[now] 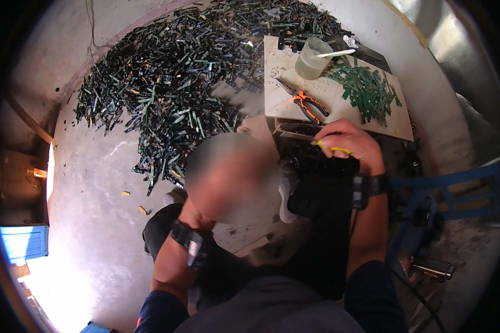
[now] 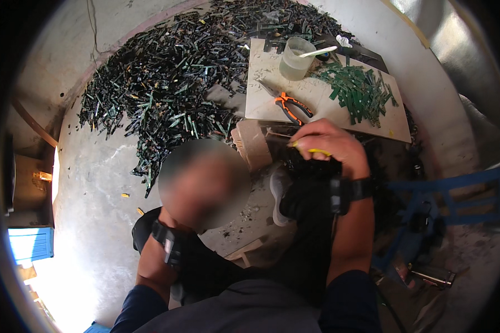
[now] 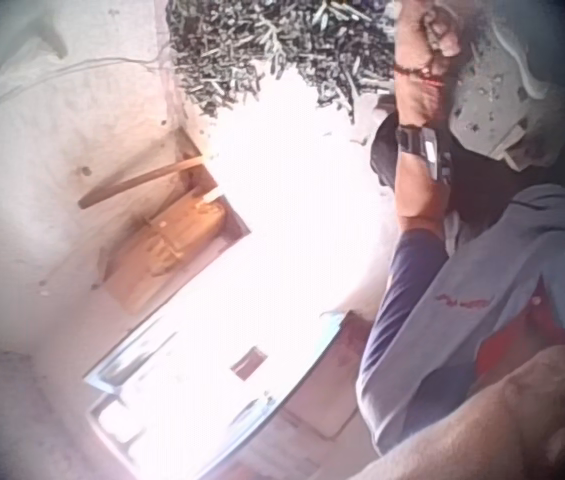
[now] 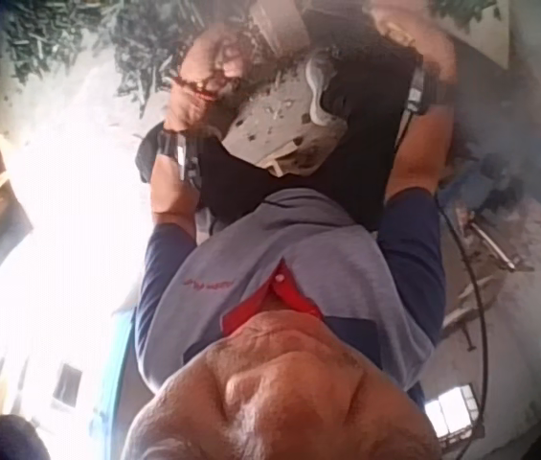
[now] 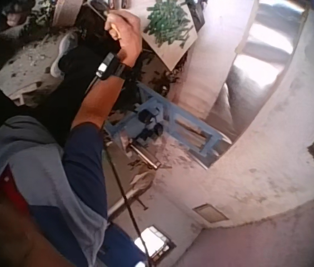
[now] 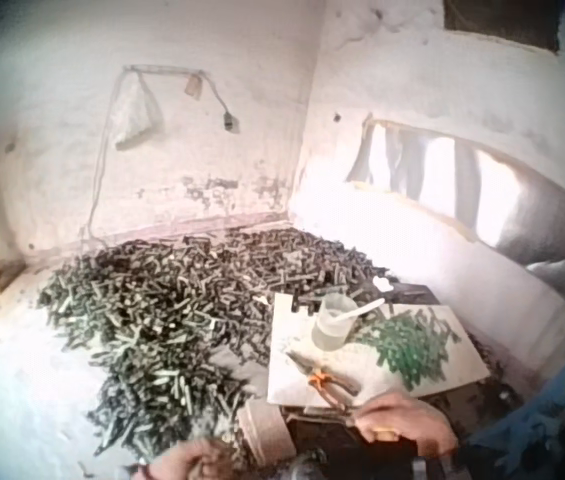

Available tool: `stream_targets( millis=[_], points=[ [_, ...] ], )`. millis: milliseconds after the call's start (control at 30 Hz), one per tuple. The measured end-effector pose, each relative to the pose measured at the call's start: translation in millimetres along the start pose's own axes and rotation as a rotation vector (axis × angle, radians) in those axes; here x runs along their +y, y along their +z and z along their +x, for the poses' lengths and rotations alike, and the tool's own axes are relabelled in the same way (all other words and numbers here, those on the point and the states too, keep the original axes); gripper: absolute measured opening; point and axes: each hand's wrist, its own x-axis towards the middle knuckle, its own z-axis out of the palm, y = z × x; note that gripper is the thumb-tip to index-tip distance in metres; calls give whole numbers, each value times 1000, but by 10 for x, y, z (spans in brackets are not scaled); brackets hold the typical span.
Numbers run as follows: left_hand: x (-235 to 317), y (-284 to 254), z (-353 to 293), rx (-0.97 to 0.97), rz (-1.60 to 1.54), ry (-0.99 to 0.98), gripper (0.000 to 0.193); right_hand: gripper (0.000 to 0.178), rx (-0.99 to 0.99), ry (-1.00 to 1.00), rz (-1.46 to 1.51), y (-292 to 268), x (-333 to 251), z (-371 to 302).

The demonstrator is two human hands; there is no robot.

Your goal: The person sits on the floor and uses pliers and a screwdriver to remove components from green circuit boards. They repeatedly strip parts off the boards and place the removed pieces into a pile on the floor.

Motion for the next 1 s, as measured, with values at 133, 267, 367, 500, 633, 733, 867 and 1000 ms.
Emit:
stream_targets(
  millis=[133, 267, 367, 500, 633, 733, 867, 1000],
  points=[
    [92, 21, -61, 10, 310, 134, 46, 26, 588, -280, 19, -311, 212, 109],
    [-6, -59, -51, 13, 1141, 277, 56, 29, 845, -394, -331, -487, 488, 401],
    [-205, -293, -49, -5, 1654, 502, 49, 32, 880, -289, -595, -473, 479, 599],
    [-275, -464, 99, 15, 2082, 690, 44, 36, 932, -104, -817, -426, 418, 756],
    [-179, -448, 258, 71, 1731, 539, 41, 36, 1038, -59, -826, -248, 276, 762],
    [-216, -250, 273, 293, 365, 147, 36, 40, 824, -332, -525, 138, 50, 652],
    [-133, -377, 273, 139, -199, -163, 42, 69, 180, -537, -524, 928, -4, 539],
    [-207, -247, 228, 152, 240, 62, 57, 94, -38, -716, -726, 1380, 71, 664]
  ],
)
